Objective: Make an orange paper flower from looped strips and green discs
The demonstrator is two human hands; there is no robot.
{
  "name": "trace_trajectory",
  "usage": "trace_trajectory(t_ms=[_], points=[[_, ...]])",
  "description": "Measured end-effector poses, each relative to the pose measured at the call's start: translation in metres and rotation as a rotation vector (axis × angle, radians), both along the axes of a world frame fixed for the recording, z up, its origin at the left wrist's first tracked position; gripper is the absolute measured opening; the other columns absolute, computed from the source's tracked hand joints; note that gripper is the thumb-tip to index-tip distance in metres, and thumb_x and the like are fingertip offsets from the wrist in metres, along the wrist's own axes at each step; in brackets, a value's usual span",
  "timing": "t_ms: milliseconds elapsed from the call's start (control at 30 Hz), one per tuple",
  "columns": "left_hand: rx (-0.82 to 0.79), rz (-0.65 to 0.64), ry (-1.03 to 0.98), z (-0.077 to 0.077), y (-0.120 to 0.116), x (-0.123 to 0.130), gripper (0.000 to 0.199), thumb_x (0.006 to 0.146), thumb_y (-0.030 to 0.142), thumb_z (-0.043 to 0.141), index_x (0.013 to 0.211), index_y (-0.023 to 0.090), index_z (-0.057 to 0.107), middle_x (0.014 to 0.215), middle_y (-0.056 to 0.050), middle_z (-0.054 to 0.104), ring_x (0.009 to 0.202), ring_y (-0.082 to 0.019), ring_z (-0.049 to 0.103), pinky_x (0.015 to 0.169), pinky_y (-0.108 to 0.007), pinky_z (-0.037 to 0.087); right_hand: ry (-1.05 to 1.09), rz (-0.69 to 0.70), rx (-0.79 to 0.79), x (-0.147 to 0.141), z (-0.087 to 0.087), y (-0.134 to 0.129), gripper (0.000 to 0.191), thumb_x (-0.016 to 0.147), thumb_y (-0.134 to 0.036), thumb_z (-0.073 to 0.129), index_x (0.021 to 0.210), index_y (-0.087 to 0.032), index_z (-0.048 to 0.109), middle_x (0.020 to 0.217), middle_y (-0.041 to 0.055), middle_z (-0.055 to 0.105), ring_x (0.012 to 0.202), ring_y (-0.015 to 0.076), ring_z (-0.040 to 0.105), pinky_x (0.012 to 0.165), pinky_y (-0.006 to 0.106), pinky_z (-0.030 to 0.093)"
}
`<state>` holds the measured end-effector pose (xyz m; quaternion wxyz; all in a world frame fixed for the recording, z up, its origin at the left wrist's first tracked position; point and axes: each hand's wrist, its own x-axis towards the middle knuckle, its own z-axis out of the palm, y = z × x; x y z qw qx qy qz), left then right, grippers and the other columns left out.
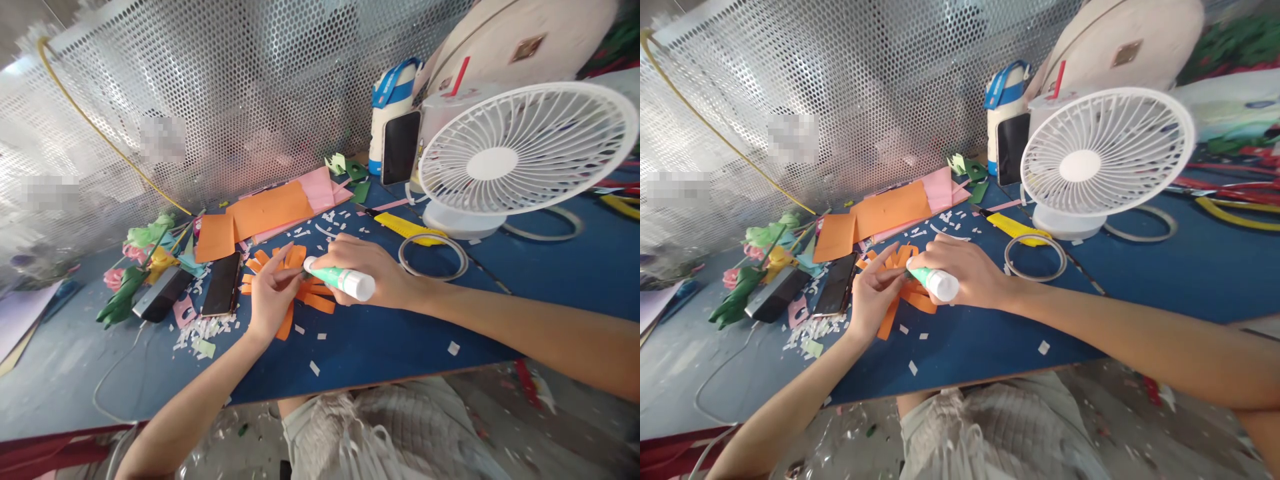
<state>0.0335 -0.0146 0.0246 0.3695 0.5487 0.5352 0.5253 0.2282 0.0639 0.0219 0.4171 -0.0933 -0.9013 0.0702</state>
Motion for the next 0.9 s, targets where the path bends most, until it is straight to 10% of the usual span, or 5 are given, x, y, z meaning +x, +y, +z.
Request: trace_trajectory(t_ms=[900], points=[[0.031, 0.054, -0.024, 0.0013, -0.0044, 0.0010, 0.070, 0.082, 0.026, 0.072, 0.147, 0.018, 0.046, 0.099, -0.006, 0.079, 0.100, -0.024, 0.074, 0.101, -0.040, 0.055, -0.063, -0.100, 0.195, 0.0001, -0.0008, -0.0004, 0.015, 0.096, -0.030, 0.044, 0.098, -0.020, 0.055, 0.074, 0.0010, 0.049, 0.073, 0.0190, 0.044, 0.069, 0.031, 0.038]])
